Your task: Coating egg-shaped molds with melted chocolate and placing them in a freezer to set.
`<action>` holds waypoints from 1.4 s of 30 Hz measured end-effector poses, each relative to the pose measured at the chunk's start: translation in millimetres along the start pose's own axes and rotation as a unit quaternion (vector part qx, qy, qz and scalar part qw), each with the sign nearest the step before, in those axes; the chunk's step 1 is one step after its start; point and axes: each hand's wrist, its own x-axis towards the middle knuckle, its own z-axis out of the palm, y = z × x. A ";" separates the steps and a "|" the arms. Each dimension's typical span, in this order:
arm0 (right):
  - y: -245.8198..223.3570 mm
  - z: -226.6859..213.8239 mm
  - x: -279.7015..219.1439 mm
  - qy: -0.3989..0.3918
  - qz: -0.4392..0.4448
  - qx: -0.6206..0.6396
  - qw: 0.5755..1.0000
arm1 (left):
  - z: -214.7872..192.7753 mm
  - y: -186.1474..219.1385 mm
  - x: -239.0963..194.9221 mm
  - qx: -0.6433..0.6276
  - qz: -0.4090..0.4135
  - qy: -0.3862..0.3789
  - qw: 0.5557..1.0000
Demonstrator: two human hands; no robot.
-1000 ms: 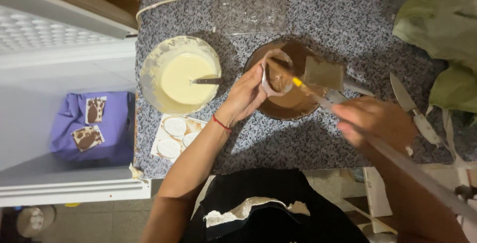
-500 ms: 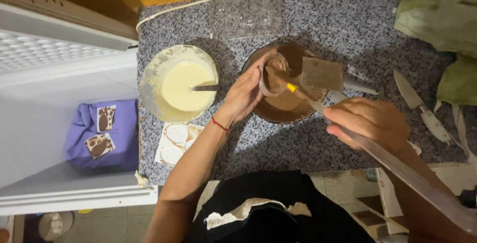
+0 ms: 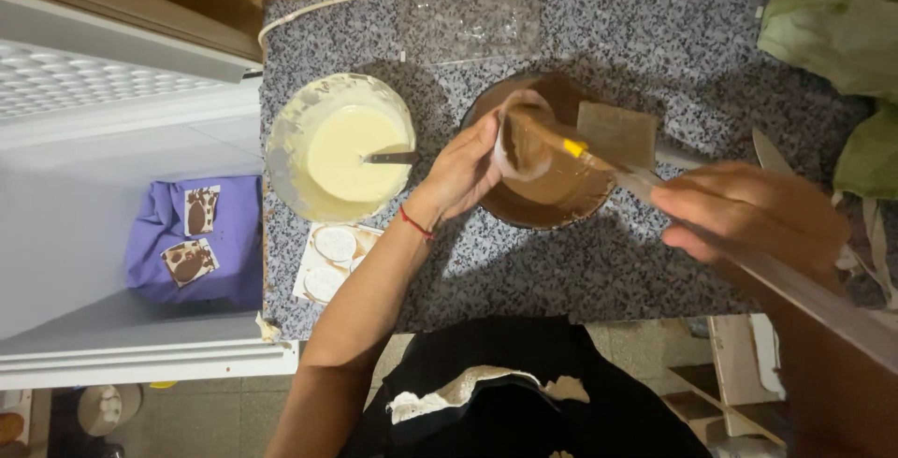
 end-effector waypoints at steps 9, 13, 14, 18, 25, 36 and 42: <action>35.1 -42.1 -20.4 -0.361 0.169 -0.014 0.917 | 14.3 25.0 -9.4 -0.073 -0.112 -0.060 0.989; 0.4 -36.6 35.7 -0.247 0.121 -0.077 0.958 | 15.4 24.8 -13.0 -0.038 -0.173 -0.032 0.984; 5.7 -35.8 37.3 -0.251 0.067 -0.118 0.958 | 13.2 23.9 -13.1 -0.038 -0.179 -0.024 0.983; -6.4 -33.7 30.0 -0.217 0.162 -0.145 0.952 | 14.1 23.9 -13.0 -0.026 -0.144 -0.048 0.988; -0.2 -4.8 -9.5 -0.394 0.166 -0.240 0.872 | 14.0 24.2 -7.3 -0.073 -0.072 -0.064 0.993; 11.1 15.6 -3.1 -0.216 0.093 -0.220 0.947 | 25.1 58.0 -6.0 0.325 0.006 -0.167 0.931; 2.6 7.6 25.3 -0.071 0.190 0.045 0.978 | 52.3 81.9 -13.0 0.481 0.020 -0.241 0.843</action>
